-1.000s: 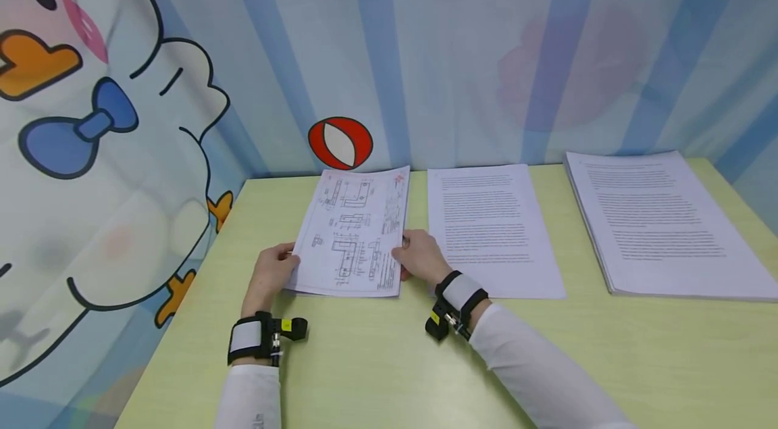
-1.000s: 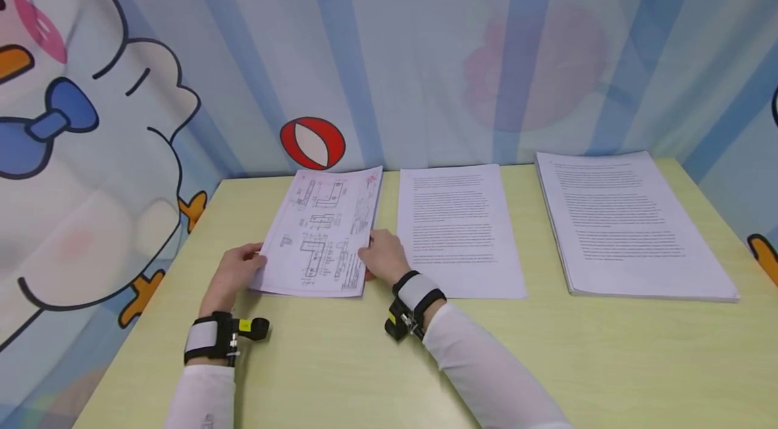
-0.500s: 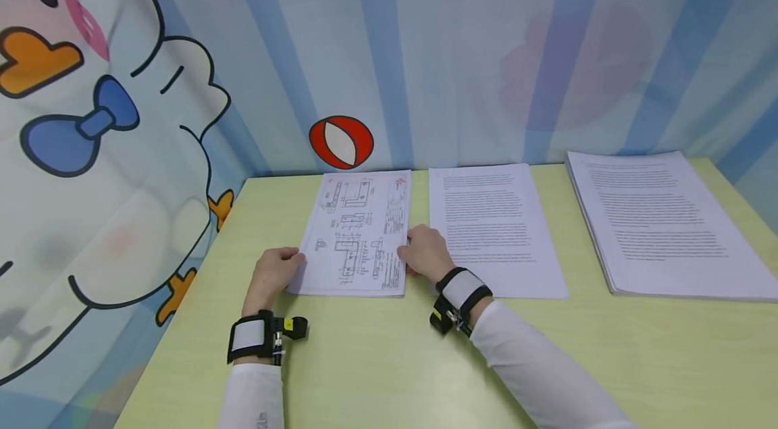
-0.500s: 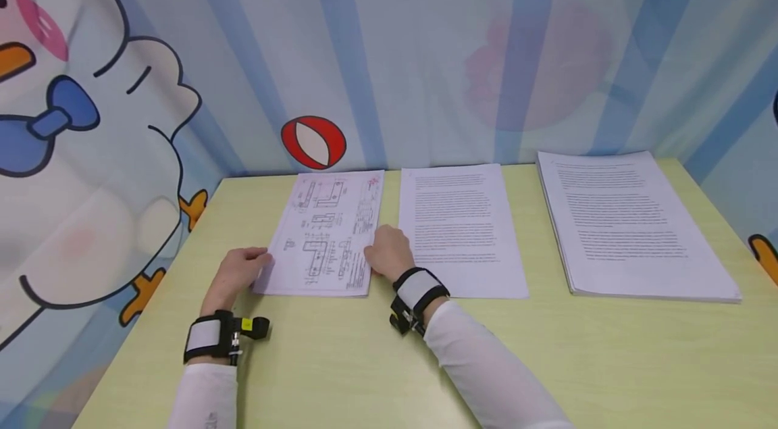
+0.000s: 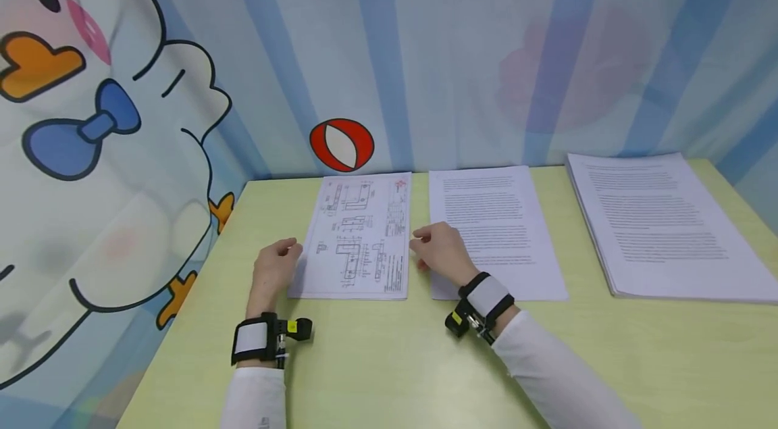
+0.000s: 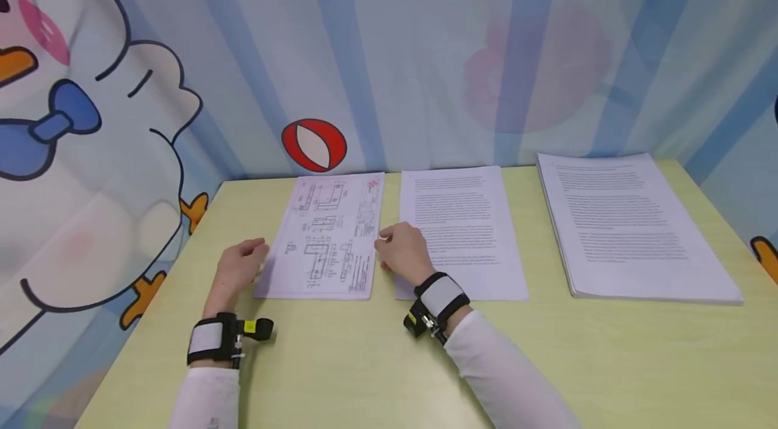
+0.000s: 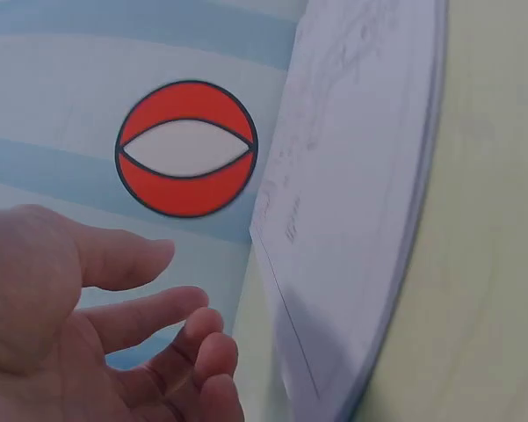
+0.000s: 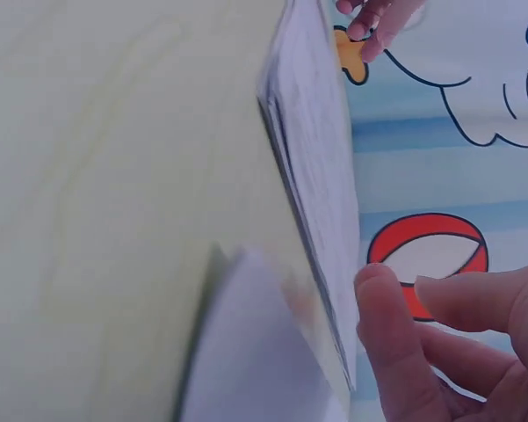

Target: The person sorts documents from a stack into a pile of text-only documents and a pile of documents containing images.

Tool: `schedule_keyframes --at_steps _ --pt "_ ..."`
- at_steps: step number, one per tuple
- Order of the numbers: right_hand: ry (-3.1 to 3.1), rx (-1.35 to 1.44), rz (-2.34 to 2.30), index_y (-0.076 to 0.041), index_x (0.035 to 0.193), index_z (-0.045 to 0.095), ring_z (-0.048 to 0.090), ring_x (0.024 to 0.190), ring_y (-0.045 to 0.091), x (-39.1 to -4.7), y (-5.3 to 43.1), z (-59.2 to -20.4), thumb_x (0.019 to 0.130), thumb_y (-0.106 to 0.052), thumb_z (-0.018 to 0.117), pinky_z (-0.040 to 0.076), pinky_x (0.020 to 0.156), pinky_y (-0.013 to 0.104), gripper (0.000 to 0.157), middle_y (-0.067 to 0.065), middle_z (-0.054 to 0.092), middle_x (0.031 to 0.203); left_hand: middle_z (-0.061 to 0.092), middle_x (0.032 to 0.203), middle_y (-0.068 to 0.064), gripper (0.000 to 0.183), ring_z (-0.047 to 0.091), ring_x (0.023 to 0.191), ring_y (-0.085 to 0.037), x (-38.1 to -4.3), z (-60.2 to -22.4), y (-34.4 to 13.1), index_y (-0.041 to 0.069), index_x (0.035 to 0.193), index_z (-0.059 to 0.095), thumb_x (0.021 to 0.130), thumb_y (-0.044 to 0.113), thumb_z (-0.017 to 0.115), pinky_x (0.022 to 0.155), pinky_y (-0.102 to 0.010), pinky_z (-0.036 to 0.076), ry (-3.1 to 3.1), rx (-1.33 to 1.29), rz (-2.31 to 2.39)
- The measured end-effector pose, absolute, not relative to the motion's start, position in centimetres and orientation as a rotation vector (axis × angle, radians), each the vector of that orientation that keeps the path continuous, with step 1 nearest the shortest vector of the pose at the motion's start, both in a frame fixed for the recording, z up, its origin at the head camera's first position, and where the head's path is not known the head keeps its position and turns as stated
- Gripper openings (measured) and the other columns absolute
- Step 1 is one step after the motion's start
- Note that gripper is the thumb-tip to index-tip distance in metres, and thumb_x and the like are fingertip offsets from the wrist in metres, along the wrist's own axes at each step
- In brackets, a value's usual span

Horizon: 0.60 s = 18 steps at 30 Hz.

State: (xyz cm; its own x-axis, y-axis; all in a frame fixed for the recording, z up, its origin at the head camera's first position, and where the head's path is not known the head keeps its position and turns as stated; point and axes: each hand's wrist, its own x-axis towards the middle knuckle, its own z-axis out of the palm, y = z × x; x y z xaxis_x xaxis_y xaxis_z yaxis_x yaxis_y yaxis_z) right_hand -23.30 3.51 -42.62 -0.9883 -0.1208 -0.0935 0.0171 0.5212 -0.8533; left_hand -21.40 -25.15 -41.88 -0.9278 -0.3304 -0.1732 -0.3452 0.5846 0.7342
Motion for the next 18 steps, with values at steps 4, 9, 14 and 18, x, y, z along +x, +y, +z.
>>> schedule_keyframes --at_steps 4,9,14,18 --pt "2.591 -0.106 -1.570 0.000 0.114 0.065 0.064 0.052 0.014 -23.2 5.3 -41.9 0.089 -0.017 0.058 0.055 0.053 0.028 0.031 0.017 0.071 0.092 0.051 0.126 -0.017 0.043 0.051 0.101 -0.029 -21.7 -41.2 -23.5 0.010 0.135 0.050 0.096 0.028 0.046 0.079 -0.036 0.043 2.793 -0.533 1.370" --pt "2.643 -0.178 -1.613 -0.002 0.115 0.066 0.067 0.059 0.019 -23.1 7.6 -41.1 0.091 -0.020 0.056 0.055 0.055 0.029 0.031 0.017 0.069 0.098 0.057 0.118 -0.014 0.039 0.055 0.094 -0.027 -22.0 -40.5 -20.9 0.013 0.130 0.055 0.095 0.027 0.049 0.072 -0.030 0.041 2.840 -0.404 1.401" --pt "2.746 -0.301 -1.648 -0.005 0.112 0.067 0.069 0.067 0.027 -22.7 10.0 -40.7 0.092 -0.020 0.055 0.054 0.056 0.027 0.028 0.017 0.070 0.099 0.061 0.111 -0.012 0.037 0.057 0.088 -0.025 -22.0 -40.5 -18.1 0.012 0.128 0.058 0.095 0.026 0.050 0.069 -0.029 0.043 2.863 -0.188 1.421" --pt "2.887 -0.407 -1.596 -0.006 0.113 0.067 0.069 0.069 0.029 -22.2 12.1 -40.3 0.092 -0.022 0.056 0.051 0.054 0.030 0.028 0.016 0.071 0.101 0.063 0.110 -0.008 0.035 0.058 0.084 -0.023 -22.2 -40.7 -15.8 0.012 0.125 0.059 0.095 0.026 0.051 0.067 -0.028 0.044 2.824 -0.008 1.461"
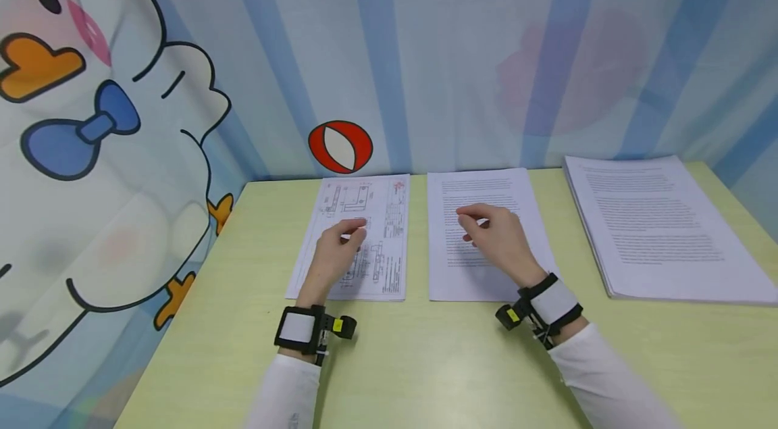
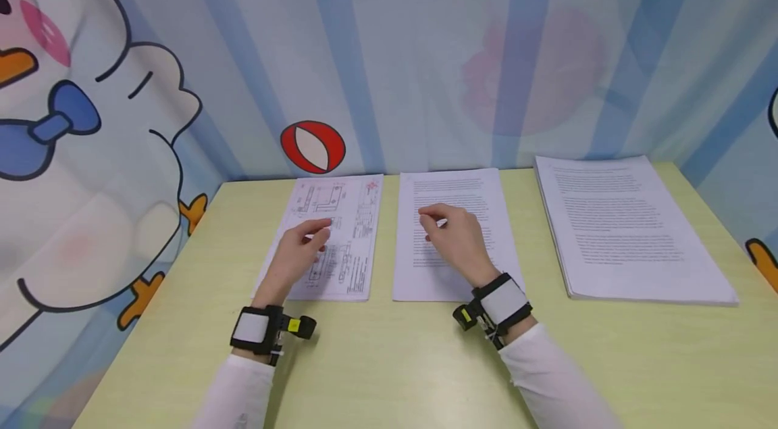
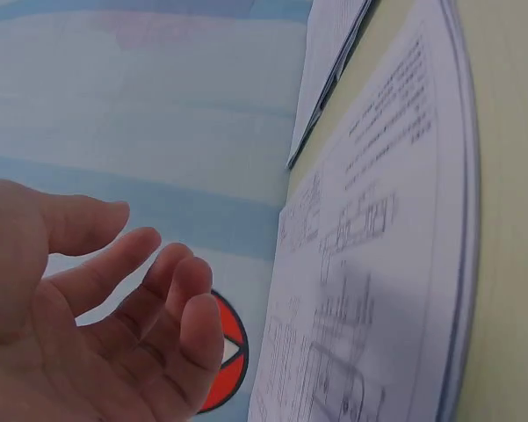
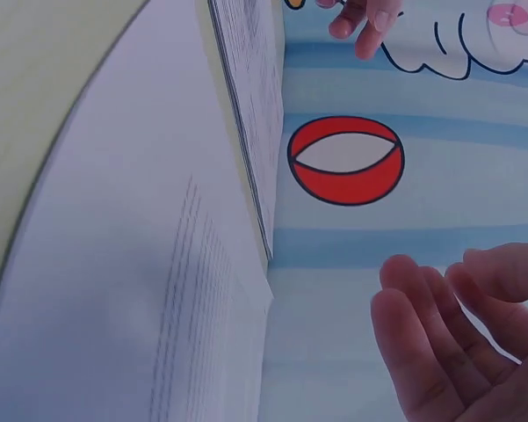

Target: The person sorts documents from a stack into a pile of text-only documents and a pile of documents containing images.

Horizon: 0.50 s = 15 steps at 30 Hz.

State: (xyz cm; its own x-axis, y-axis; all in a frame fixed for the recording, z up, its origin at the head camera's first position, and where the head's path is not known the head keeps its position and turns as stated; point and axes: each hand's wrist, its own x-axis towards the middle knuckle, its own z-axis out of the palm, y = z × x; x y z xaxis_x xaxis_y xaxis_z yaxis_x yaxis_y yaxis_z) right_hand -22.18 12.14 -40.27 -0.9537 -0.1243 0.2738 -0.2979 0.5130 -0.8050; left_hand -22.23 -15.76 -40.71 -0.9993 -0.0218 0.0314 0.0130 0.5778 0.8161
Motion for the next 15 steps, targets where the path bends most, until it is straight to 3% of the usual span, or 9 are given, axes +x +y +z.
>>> schedule_keyframes --at_steps 7,11,15 --pt "-2.546 0.374 1.190 -0.004 0.113 0.066 0.069 0.070 0.029 -21.5 15.8 -39.6 0.093 -0.022 0.055 0.049 0.056 0.034 0.029 0.017 0.071 0.098 0.062 0.110 -0.006 0.033 0.062 0.090 -0.032 -22.9 -40.9 -11.7 0.015 0.125 0.060 0.094 0.026 0.052 0.065 -0.028 0.046 -2.744 -0.180 -1.567" --pt "-2.532 0.343 1.106 -0.002 0.114 0.066 0.067 0.079 0.031 -21.3 17.7 -39.8 0.092 -0.021 0.055 0.051 0.064 0.043 0.030 0.020 0.070 0.097 0.061 0.112 -0.006 0.035 0.063 0.092 -0.030 -23.3 -41.2 -9.7 0.013 0.127 0.057 0.095 0.025 0.050 0.066 -0.027 0.047 -2.768 -0.274 -1.583" --pt "-2.537 0.318 1.083 0.001 0.116 0.063 0.062 0.094 0.036 -21.2 19.3 -39.8 0.092 -0.022 0.056 0.051 0.074 0.051 0.034 0.024 0.067 0.106 0.061 0.114 -0.006 0.037 0.064 0.090 -0.026 -23.5 -41.2 -7.7 0.013 0.129 0.055 0.095 0.026 0.050 0.064 -0.026 0.046 -2.805 -0.365 -1.558"
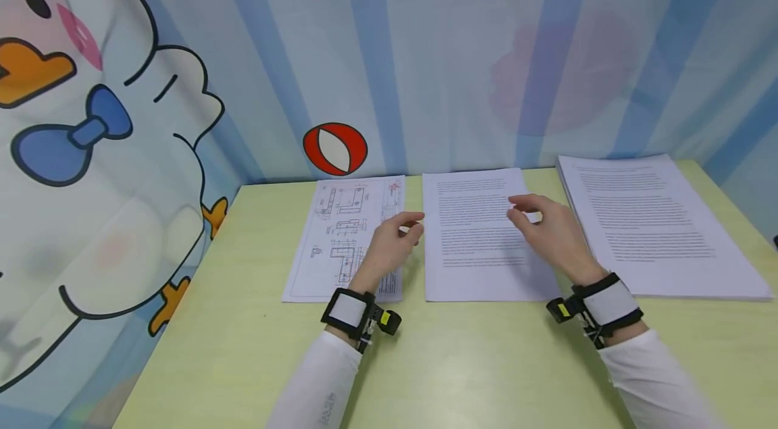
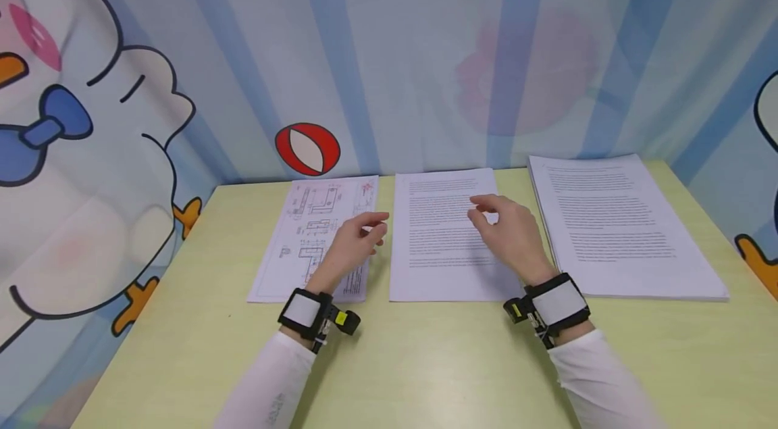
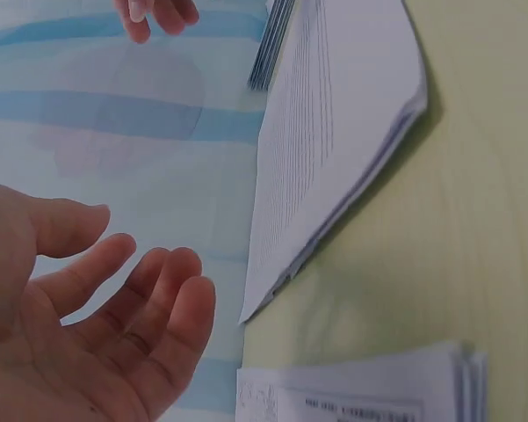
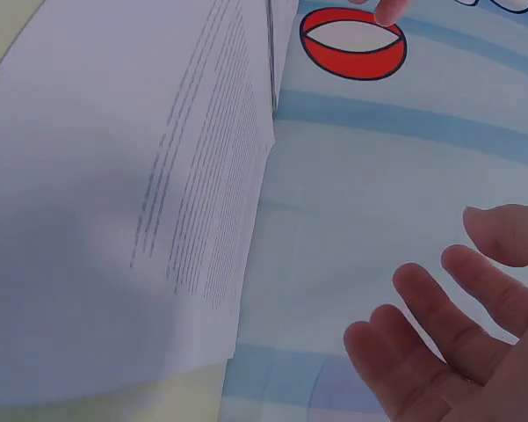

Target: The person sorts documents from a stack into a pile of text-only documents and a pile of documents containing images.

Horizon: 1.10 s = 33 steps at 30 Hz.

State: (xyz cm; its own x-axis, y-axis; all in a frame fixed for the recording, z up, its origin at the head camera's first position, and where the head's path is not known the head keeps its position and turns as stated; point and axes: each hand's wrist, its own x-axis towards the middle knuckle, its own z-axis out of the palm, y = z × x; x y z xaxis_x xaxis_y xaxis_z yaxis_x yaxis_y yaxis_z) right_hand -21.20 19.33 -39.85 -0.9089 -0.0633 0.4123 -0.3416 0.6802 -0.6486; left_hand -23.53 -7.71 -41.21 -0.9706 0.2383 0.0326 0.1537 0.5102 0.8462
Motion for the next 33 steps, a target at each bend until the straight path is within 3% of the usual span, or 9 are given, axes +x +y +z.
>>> schedule_keyframes --at_steps 9,23,33 --pt "-2.577 0.315 0.985 0.006 0.126 0.054 0.047 0.112 0.049 -21.2 23.4 -39.5 0.091 -0.024 0.059 0.036 0.088 0.062 0.046 0.034 0.055 0.122 0.064 0.114 -0.009 0.038 0.062 0.081 -0.016 -23.3 -41.2 -3.1 0.010 0.129 0.056 0.095 0.025 0.050 0.062 -0.022 0.046 2.650 0.542 1.310" --pt "-2.649 0.187 0.951 0.007 0.135 0.042 0.036 0.117 0.056 -20.6 29.5 -39.3 0.092 -0.029 0.057 0.030 0.090 0.065 0.058 0.041 0.043 0.130 0.066 0.092 -0.001 0.032 0.056 0.063 -0.005 -21.8 -42.1 2.9 0.012 0.123 0.061 0.094 0.023 0.050 0.052 -0.018 0.040 2.548 0.567 1.361" --pt "-2.776 -0.020 0.946 0.004 0.145 0.024 0.025 0.120 0.062 -20.4 34.3 -39.5 0.094 -0.041 0.048 0.024 0.089 0.072 0.072 0.045 0.029 0.137 0.070 0.092 -0.007 0.028 0.066 0.072 -0.016 -21.3 -42.5 6.9 0.012 0.117 0.065 0.093 0.019 0.052 0.056 -0.017 0.042 2.442 0.537 1.512"
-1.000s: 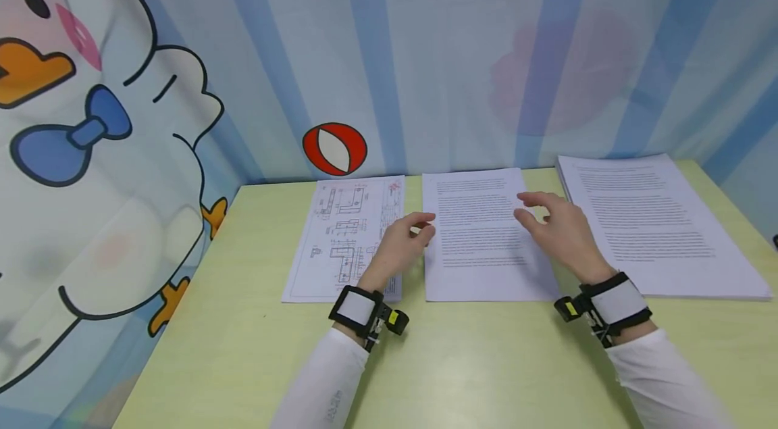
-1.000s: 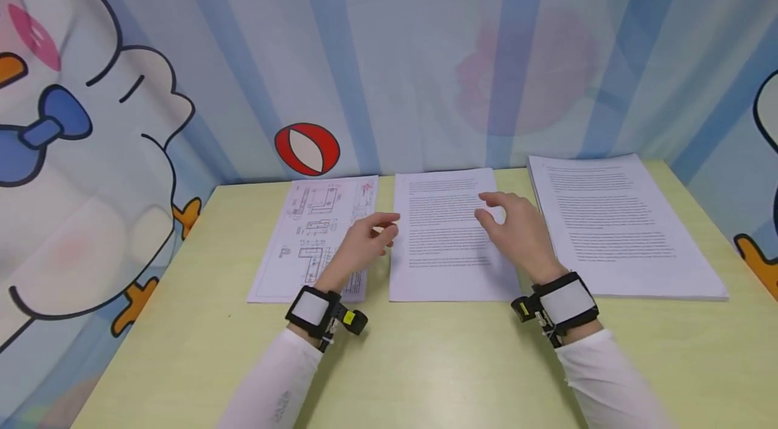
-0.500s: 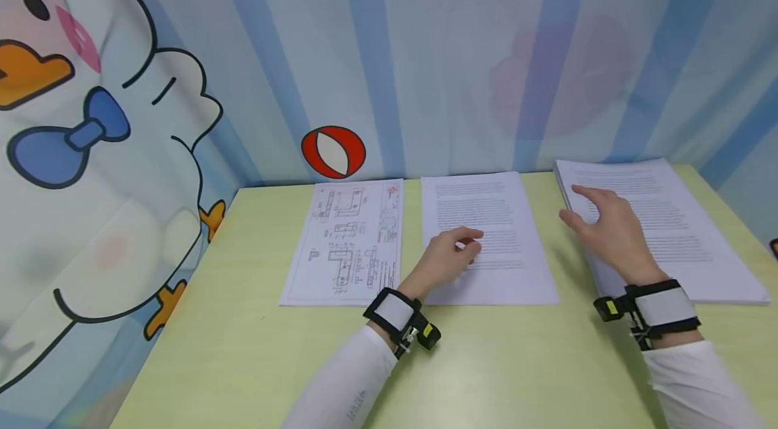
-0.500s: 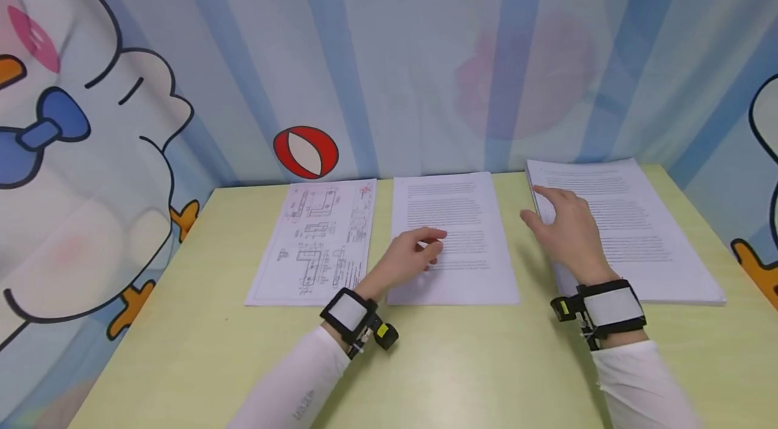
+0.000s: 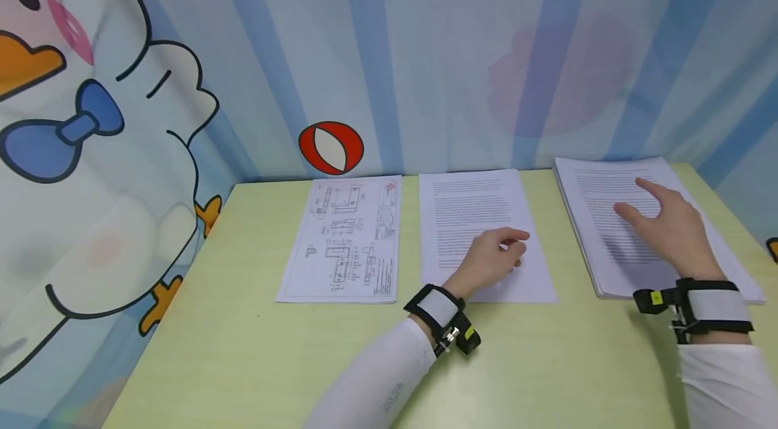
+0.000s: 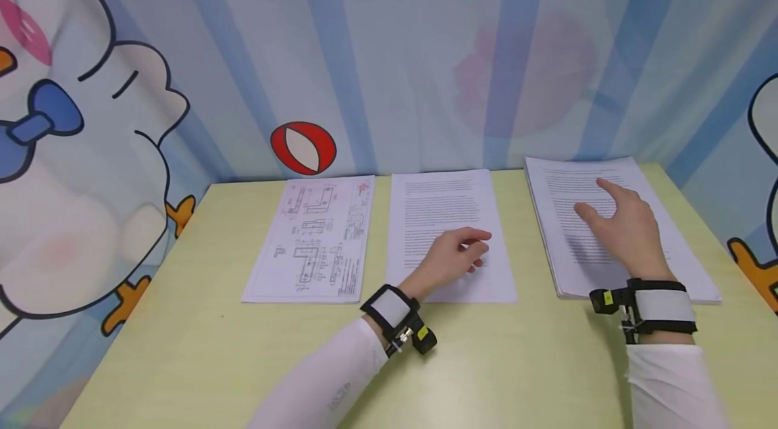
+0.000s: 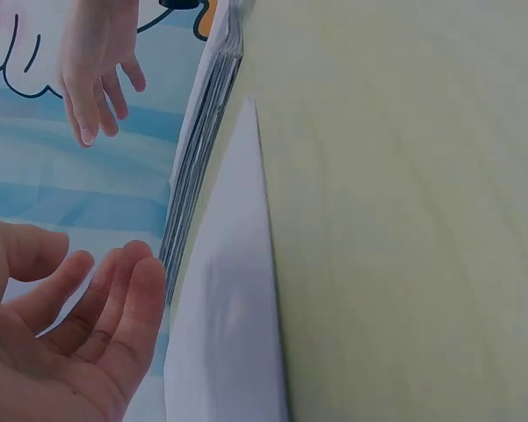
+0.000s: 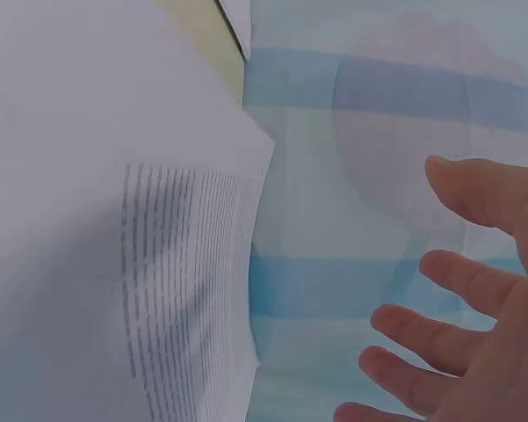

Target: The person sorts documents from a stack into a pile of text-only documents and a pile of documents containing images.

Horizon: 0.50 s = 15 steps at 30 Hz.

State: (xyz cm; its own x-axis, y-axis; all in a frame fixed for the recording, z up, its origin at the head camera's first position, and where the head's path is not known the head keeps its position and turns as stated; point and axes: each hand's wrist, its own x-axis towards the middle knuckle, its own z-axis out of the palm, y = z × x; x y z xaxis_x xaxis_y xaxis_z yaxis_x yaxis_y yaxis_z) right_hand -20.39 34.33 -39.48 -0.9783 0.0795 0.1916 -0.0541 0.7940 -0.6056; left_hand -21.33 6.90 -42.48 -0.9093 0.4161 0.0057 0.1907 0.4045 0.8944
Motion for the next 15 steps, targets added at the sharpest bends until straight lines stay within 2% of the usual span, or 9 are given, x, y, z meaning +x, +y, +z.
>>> schedule_keyframes --at_steps 7,10,15 --pt "-2.827 -0.266 0.924 0.005 0.146 0.016 0.019 0.125 0.063 -20.3 37.0 -40.5 0.093 -0.048 0.042 0.022 0.091 0.074 0.080 0.045 0.019 0.142 0.073 0.089 -0.003 0.026 0.060 0.061 -0.002 -20.6 -43.8 9.5 0.013 0.114 0.067 0.092 0.017 0.055 0.055 -0.014 0.042 2.447 0.518 1.513" --pt "-2.847 -0.356 0.911 0.007 0.146 0.015 0.020 0.125 0.062 -20.3 37.6 -41.1 0.092 -0.051 0.042 0.028 0.085 0.073 0.083 0.045 0.018 0.142 0.073 0.091 -0.004 0.025 0.063 0.061 -0.005 -20.3 -44.1 10.5 0.011 0.114 0.067 0.091 0.014 0.055 0.055 -0.014 0.043 2.406 0.468 1.583" --pt "-2.896 -0.391 0.890 0.010 0.144 0.013 0.023 0.120 0.064 -20.2 38.3 -41.9 0.092 -0.052 0.041 0.029 0.083 0.072 0.086 0.048 0.021 0.138 0.071 0.089 -0.006 0.024 0.069 0.065 -0.016 -19.9 -44.4 12.1 0.010 0.112 0.067 0.090 0.012 0.058 0.055 -0.016 0.047 2.284 0.333 1.722"
